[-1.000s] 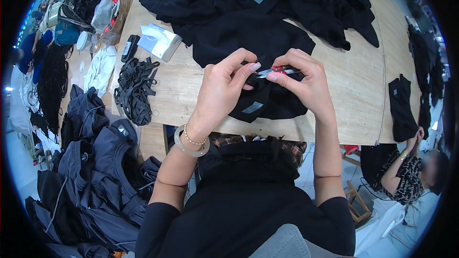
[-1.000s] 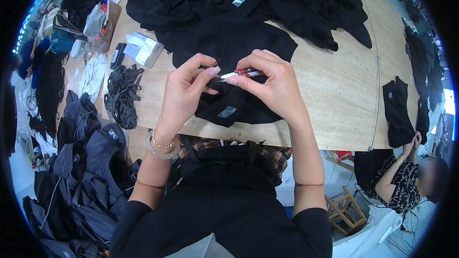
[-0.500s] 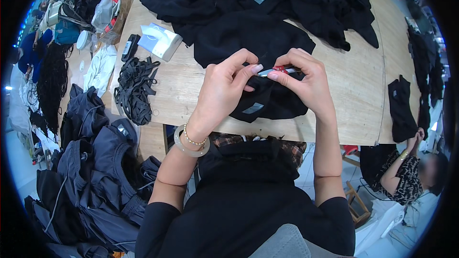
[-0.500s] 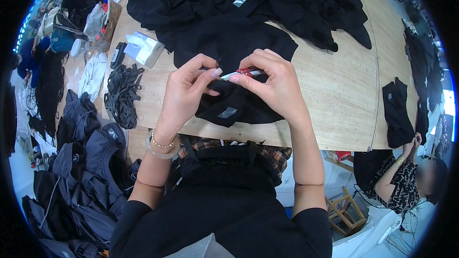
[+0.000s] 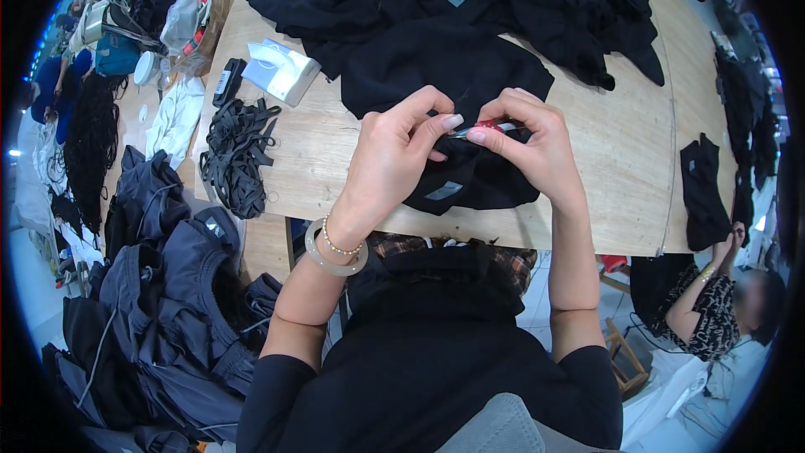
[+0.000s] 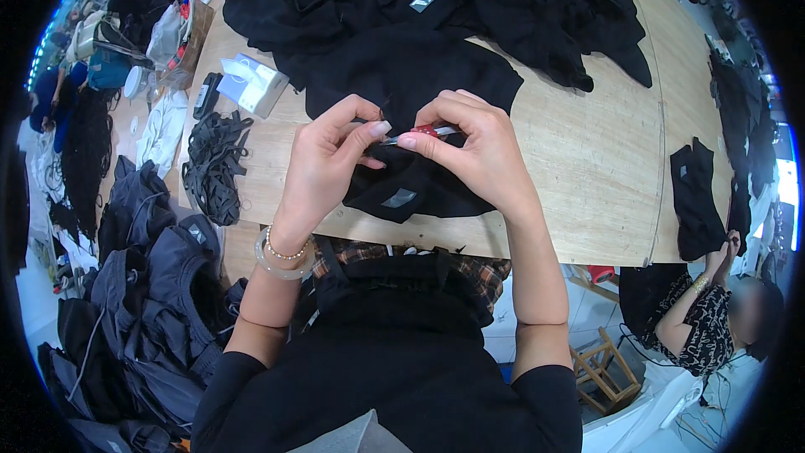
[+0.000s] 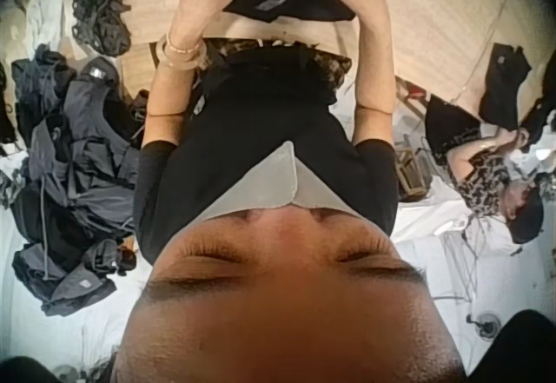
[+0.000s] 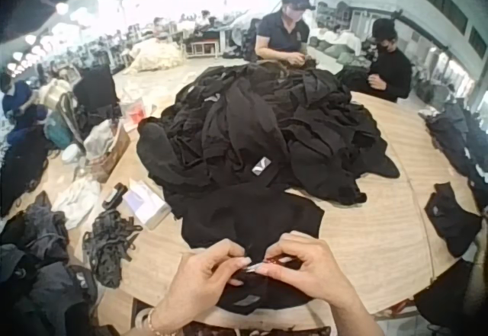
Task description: The person uses a pair of small scissors to trim loose threads and excess fabric from the edges of a black garment. They repeatedly adjust the fabric on the table to access different seams and cut away small imperfections.
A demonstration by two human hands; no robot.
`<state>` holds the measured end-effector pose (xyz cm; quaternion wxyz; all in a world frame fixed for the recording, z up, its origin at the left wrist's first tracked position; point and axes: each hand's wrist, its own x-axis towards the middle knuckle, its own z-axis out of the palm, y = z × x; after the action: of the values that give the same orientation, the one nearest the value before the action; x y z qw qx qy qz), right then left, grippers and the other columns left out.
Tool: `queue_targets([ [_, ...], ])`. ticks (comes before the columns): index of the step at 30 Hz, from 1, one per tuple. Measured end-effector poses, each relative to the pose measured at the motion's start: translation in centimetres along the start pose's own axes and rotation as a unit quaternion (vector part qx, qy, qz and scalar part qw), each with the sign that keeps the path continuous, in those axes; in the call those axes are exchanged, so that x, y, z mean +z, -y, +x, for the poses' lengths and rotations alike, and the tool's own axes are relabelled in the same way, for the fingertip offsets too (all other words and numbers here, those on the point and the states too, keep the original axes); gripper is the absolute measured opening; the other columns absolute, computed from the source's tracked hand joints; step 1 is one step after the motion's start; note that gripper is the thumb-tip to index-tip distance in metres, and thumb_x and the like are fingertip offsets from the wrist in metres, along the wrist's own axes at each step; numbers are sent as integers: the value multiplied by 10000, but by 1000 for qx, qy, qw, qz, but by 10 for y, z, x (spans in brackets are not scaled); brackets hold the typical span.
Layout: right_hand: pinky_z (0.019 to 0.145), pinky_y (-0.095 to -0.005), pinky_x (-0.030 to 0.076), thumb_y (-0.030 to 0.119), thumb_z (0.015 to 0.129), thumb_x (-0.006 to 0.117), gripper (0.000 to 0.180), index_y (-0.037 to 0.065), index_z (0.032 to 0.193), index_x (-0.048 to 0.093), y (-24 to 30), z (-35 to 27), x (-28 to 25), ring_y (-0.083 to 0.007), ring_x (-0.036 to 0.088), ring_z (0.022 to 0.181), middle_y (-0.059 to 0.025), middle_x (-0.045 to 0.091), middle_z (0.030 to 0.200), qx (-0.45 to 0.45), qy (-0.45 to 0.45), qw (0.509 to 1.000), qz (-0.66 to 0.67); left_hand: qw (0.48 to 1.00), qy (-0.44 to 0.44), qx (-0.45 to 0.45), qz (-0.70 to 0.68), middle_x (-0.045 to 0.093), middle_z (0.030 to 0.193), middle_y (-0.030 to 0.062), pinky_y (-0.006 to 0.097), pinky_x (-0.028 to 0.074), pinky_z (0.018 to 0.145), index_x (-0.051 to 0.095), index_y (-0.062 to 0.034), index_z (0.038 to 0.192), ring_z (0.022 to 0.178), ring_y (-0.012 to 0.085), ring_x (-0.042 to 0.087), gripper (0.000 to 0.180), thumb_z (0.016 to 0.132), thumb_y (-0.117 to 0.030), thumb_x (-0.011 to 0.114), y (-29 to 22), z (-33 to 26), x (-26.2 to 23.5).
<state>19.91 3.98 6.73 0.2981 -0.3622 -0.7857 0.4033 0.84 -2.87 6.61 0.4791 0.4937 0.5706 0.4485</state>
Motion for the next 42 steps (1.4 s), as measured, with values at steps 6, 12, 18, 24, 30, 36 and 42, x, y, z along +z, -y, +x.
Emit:
queue_targets([
  [6,635,-287,435,225,776,814,271,-3,799,668,-2,-1,0,-139,558,714,-39,607,740,12,-9,999,45,1000,0,8,-12,637,834,11,239,596,636,612,1,960,789,56,641,79,980,-74,593,0,0,0],
  [12,623,-289,430,219,787,801,258,-6,805,677,-7,1,2,-144,560,695,-46,604,736,28,13,999,40,1000,4,1,-4,632,833,9,240,597,639,611,1,956,788,49,630,77,981,-68,588,-1,0,0],
  [18,617,-286,423,219,792,797,256,-9,811,683,-6,5,4,-143,556,685,-53,603,734,14,25,999,46,1000,-9,16,-2,626,700,23,237,573,587,625,0,942,694,37,620,99,971,-93,606,4,1,3],
  [24,635,-247,400,179,812,789,219,1,878,679,-12,0,6,-79,516,720,6,591,766,60,-10,989,136,996,-40,-1,-82,664,751,61,240,565,611,580,-4,947,817,139,726,127,1005,-115,559,1,2,1],
  [30,654,-193,364,169,891,727,161,25,948,685,-12,-12,26,1,444,718,73,572,795,158,-3,959,235,971,-40,-32,-232,659,1016,102,276,579,783,530,5,1044,1017,189,692,117,1029,-110,511,4,7,-4],
  [36,573,-214,311,167,904,710,116,56,873,697,-23,-10,31,-22,417,614,77,546,699,220,-59,877,422,990,65,45,-116,591,1257,96,282,558,891,554,17,1272,1138,165,609,389,893,72,620,18,0,-10],
  [42,563,-216,308,169,908,707,118,65,859,678,-21,-11,27,-22,401,599,78,528,685,245,-43,848,468,968,-14,222,119,636,1168,64,234,589,779,702,35,1012,929,137,671,186,861,108,622,20,4,-5],
])
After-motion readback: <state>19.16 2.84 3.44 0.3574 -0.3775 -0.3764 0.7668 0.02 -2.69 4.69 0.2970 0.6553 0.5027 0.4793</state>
